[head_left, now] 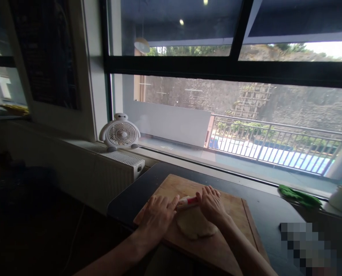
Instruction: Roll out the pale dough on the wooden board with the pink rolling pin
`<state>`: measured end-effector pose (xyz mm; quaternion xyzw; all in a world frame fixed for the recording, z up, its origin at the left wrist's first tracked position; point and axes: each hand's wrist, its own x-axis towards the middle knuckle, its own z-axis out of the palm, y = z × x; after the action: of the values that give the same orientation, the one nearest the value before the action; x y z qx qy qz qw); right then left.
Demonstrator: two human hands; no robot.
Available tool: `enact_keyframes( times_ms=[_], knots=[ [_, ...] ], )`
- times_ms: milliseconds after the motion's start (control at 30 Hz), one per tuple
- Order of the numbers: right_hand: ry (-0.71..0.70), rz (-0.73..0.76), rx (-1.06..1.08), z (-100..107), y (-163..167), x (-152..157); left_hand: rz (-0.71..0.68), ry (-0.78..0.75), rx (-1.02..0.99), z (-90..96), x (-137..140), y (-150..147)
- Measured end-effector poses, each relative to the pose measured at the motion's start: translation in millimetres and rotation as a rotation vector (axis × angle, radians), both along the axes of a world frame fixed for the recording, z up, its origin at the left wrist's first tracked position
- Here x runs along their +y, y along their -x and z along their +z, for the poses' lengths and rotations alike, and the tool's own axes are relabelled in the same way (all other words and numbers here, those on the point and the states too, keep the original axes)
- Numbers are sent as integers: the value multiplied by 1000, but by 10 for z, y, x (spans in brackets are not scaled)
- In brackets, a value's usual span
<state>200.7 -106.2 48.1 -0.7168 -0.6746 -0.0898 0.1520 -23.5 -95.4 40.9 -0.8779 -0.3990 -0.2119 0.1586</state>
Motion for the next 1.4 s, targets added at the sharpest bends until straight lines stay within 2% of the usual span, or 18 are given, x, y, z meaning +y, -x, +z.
enact_keyframes(
  times_ms=[133,233,333,500,600,667,733,867,933,1033,1167,1267,1333,1400],
  knots=[
    [39,54,18,156,132,554,36,-28,-4,8,271,-21],
    [53,90,22,173,129,671,52,-42,-15,1,348,-39],
    [59,127,14,118,64,453,61,-44,-14,-35,235,-49],
    [-34,171,-12,36,-76,-208,40,0,-6,-69,-131,-43],
    [-18,167,-47,60,-84,-333,-3,33,-17,-9,-173,-31],
    [32,141,-68,91,-41,-210,-26,49,-34,50,-63,-27],
    [66,119,-79,116,18,38,-17,63,-36,104,137,-38],
    [98,97,-78,154,117,561,81,84,-30,165,609,-113],
    [97,76,-71,169,160,655,118,86,-50,160,766,-158],
    [55,57,-69,150,225,462,65,78,-97,99,775,-170],
    [-58,126,-87,-8,231,-199,-87,68,-126,-50,441,-1],
    [-153,143,-120,-166,119,-612,-139,65,-99,-126,251,125],
    [-187,120,-134,-233,17,-738,-158,94,-70,-129,287,94],
    [-185,96,-120,-249,-82,-758,-150,150,-50,-89,450,-63]
  ],
)
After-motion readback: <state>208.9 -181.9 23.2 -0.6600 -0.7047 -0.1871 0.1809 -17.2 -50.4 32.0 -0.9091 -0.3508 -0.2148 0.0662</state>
